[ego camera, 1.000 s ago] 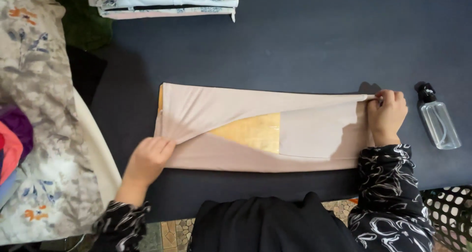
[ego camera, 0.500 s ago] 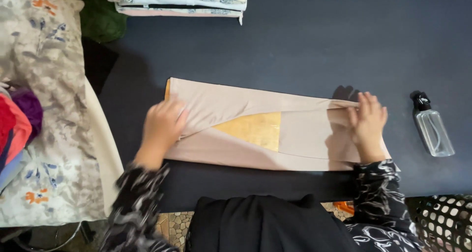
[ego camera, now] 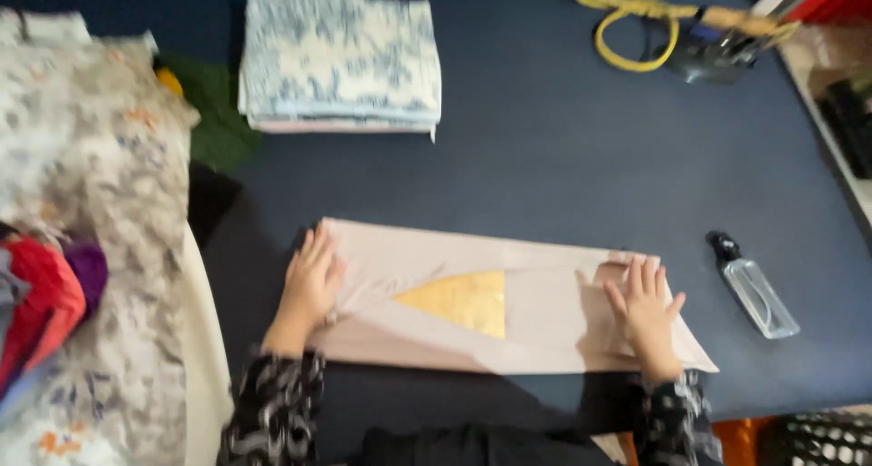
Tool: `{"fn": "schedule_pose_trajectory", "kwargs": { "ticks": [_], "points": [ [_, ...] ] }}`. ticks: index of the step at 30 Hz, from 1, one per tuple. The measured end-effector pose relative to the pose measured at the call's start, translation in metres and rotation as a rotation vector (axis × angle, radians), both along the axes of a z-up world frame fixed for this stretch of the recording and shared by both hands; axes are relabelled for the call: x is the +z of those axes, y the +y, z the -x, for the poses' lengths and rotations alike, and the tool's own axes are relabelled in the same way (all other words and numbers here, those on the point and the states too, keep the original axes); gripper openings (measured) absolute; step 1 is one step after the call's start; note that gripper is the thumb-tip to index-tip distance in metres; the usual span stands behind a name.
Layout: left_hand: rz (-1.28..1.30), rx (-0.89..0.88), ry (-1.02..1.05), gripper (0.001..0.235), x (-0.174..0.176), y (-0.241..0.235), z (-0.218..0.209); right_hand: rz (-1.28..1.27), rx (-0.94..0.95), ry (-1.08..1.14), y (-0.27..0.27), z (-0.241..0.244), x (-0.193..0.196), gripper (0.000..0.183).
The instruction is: Folding a beige cloth neatly on a table using a wooden board as a template and a spray bottle for smoothing.
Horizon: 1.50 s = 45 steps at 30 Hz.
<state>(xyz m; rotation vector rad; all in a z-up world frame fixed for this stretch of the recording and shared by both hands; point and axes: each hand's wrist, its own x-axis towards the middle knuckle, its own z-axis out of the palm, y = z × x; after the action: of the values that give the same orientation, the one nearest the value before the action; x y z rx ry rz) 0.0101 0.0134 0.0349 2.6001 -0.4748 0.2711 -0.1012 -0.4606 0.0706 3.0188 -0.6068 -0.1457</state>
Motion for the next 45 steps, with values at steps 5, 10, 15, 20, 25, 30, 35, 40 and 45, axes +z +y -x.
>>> {"fn": "schedule_pose_trajectory", "kwargs": {
  "ticks": [5,10,15,20,25,30,35,40,45],
  "points": [
    [-0.211,-0.025,0.132,0.060,-0.028,0.025,0.028,-0.263,-0.183,-0.017,0.030,0.025,0.008,0.066],
    [-0.126,-0.023,0.204,0.052,-0.009,0.022,0.029,-0.218,-0.133,-0.149,0.009,0.029,-0.022,0.062],
    [-0.052,-0.026,0.313,0.051,-0.002,0.024,0.033,-0.117,-0.029,-0.188,0.012,0.035,-0.031,0.061],
    [0.376,-0.008,0.309,0.046,-0.026,0.036,0.020,0.111,0.158,-0.121,0.038,0.029,-0.061,0.035],
    [0.442,0.000,0.275,0.043,-0.029,0.036,0.022,-0.094,0.045,-0.292,0.111,0.030,-0.045,0.053],
    [0.432,-0.004,0.220,0.041,-0.030,0.038,0.022,-0.058,0.107,-0.394,0.118,0.035,-0.051,0.043],
    [0.473,-0.020,0.276,0.041,-0.009,0.036,0.031,-0.145,0.039,-0.413,0.121,0.034,-0.051,0.043],
    [0.436,-0.016,0.232,0.040,-0.021,0.036,0.028,-0.155,0.026,-0.403,0.123,0.035,-0.047,0.042],
    [0.430,-0.020,0.182,0.038,-0.026,0.036,0.027,-0.208,-0.021,-0.394,0.124,0.034,-0.047,0.042]
  ]
}}
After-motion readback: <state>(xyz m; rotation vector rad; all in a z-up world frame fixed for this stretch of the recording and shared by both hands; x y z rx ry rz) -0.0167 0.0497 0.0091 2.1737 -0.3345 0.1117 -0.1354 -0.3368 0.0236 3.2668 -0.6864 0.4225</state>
